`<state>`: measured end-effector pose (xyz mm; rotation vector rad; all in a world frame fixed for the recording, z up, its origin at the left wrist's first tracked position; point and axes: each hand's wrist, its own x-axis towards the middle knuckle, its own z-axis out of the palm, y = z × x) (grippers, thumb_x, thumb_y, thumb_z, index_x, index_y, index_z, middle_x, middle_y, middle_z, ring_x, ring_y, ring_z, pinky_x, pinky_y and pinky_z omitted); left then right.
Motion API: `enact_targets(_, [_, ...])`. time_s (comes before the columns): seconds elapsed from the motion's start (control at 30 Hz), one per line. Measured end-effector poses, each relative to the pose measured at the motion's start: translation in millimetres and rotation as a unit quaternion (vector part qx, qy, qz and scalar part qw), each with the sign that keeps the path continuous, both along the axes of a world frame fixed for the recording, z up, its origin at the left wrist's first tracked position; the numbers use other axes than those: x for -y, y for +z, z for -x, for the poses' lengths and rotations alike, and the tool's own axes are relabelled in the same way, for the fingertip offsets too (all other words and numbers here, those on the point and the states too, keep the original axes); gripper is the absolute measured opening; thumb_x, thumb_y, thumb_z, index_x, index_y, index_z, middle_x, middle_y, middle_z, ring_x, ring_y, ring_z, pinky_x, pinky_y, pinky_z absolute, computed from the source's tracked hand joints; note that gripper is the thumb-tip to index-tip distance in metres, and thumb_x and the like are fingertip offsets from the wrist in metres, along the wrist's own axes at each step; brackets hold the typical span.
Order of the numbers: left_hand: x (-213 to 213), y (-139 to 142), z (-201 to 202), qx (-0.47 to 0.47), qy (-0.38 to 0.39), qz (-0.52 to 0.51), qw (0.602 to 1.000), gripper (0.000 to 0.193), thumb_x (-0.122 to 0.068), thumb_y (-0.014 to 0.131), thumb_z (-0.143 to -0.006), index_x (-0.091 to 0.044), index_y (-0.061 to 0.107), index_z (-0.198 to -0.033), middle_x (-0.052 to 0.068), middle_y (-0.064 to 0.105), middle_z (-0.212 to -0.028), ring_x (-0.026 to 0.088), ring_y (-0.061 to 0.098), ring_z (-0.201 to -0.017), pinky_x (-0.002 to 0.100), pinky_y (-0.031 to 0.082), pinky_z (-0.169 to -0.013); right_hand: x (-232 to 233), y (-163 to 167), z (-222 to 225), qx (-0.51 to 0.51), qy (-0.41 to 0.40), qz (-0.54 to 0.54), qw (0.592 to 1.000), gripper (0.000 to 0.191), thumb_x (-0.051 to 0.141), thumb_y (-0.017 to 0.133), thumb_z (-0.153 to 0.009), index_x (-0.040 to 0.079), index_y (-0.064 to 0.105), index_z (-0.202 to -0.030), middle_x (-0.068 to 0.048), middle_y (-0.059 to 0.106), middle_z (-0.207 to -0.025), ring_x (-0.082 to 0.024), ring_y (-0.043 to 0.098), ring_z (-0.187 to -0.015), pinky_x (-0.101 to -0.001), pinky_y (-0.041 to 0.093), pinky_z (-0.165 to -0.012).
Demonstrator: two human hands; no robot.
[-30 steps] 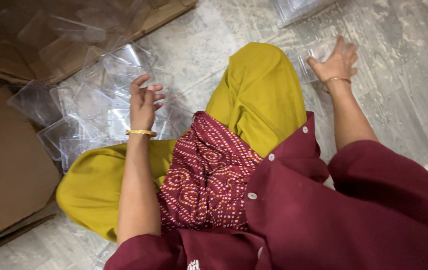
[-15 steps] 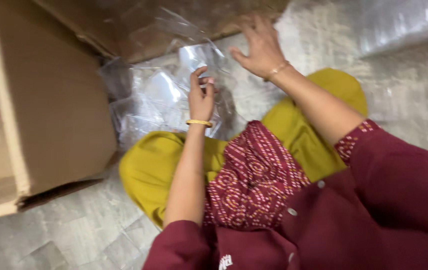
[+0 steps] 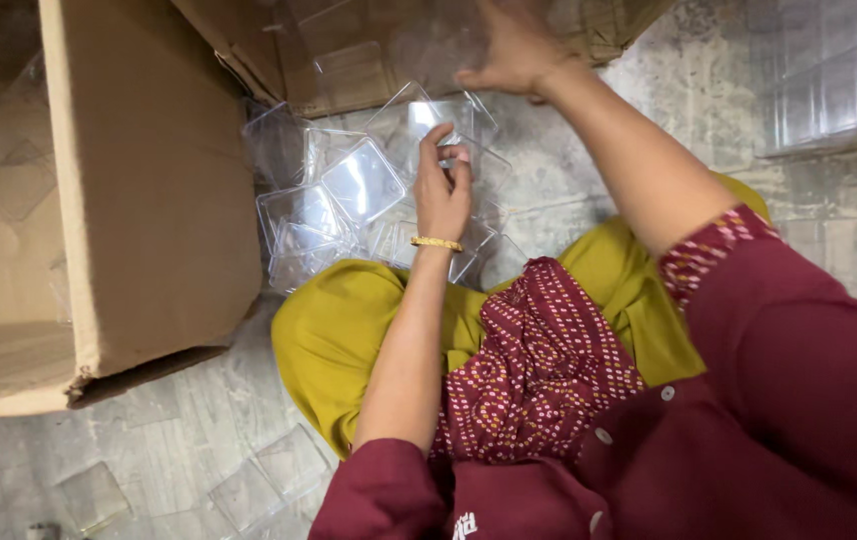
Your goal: The person sits on the floor among piles of clear plastic boxes and loose lids. They pick up a base, fit a lid onto it, press the edges to snap it closed, and place the finished box onto a stack or pile beside them, repeating this one box at a time.
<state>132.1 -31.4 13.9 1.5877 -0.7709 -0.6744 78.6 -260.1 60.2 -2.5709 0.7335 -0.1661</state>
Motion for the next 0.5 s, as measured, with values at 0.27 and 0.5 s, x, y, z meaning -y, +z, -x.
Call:
enact_targets(0.27, [-10, 11, 9, 0.058, -0.013, 0.006, 0.998, 0.049, -0.014, 0.067, -0.094, -0.009, 0.051, -0.140, 0.013, 0.062, -0.126, 0.022, 0.065, -0.102, 0.034, 0.058, -0.077, -63, 6, 154, 0.057, -0.103, -0.290, 0.950, 0.105, 0.039, 0.086, -0.073, 0.018, 0.031, -0.160, -0.022, 0.045, -0.151, -0.039, 0.044, -0.141, -0.0460, 0.040, -0.115])
enact_targets(0.5, [-19, 1, 29, 0.164, -0.256, 0.102, 0.947, 0.065, -0.004, 0.070, -0.085, -0.005, 0.050, -0.147, 0.021, 0.048, -0.153, 0.044, 0.049, -0.143, 0.048, 0.040, -0.118, -130, -4, 209, 0.186, -0.134, -0.638, 0.735, 0.094, 0.031, 0.074, -0.087, 0.023, 0.023, -0.165, -0.014, 0.056, -0.143, -0.026, 0.051, -0.130, -0.0389, 0.039, -0.113])
